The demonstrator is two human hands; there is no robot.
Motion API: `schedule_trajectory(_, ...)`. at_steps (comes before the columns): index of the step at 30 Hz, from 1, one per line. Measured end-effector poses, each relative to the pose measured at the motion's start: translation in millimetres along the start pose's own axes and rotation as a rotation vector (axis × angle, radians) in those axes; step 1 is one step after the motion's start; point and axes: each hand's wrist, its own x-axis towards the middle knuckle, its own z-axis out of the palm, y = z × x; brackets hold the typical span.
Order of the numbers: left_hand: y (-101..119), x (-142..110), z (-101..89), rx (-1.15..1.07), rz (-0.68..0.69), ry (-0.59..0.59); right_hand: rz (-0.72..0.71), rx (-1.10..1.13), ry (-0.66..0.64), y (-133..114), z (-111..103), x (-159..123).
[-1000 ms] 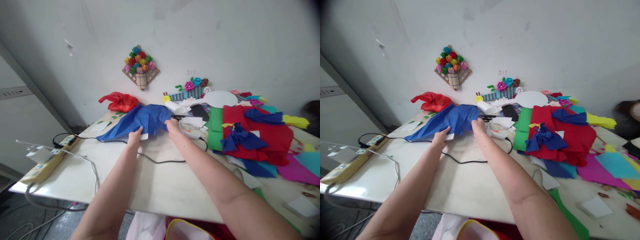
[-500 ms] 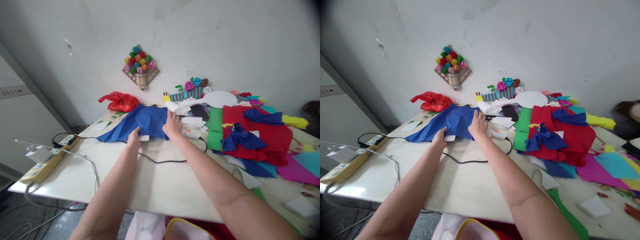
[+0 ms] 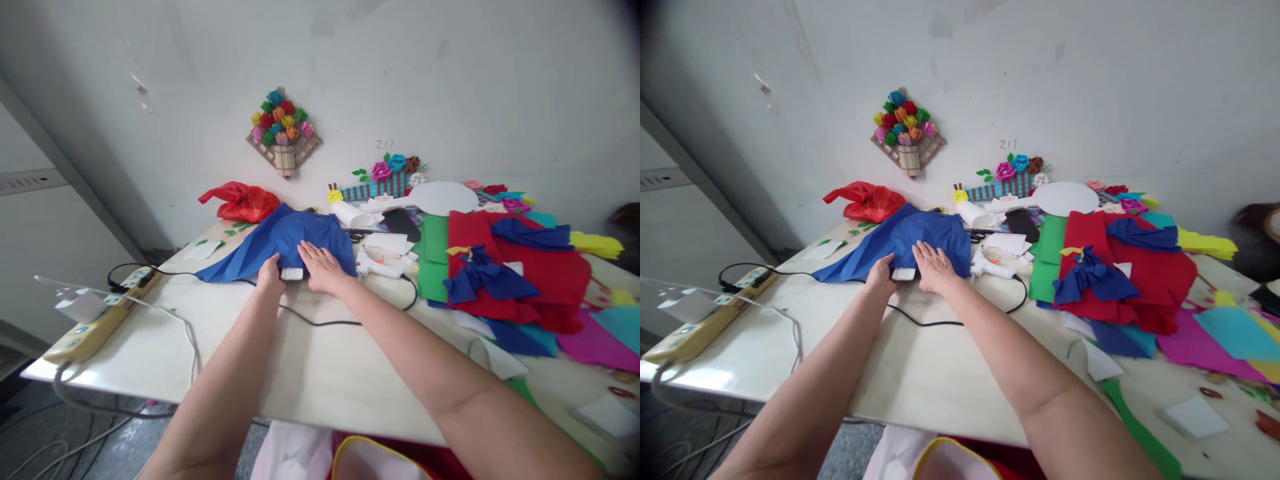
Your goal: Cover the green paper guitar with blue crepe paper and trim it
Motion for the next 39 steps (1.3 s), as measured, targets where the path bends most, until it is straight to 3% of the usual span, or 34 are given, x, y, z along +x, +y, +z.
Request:
schedule_trajectory(5,0.6,-2.1,0.9,-0.035,-0.02,-0.011,-0.02,-0.036,0.109,4.9,4.2,3.4)
schedule_trajectory(10,0.0,1.6,0.3,-0.05,-0.008,0.038,-0.038,-0.093,0.136,8.1,7.4,7.5)
schedule_trajectory(23,-0.3,2.0,-0.6,-0.051,0.052,0.172,0.032,-0.222,0.029,-6.1,-3.6,0.5)
schedule_trajectory(33,-1.4,0.9,0.0,-0.085,0.035,0.118,0.015,-0.268,0.046,-8.7,-0.8,-1.0)
schedule_trajectory(39,-4.9,0.9,1.5,-0.064,0.065,0.155,-0.001,-0.314,0.093,-10.5,2.3,-1.7)
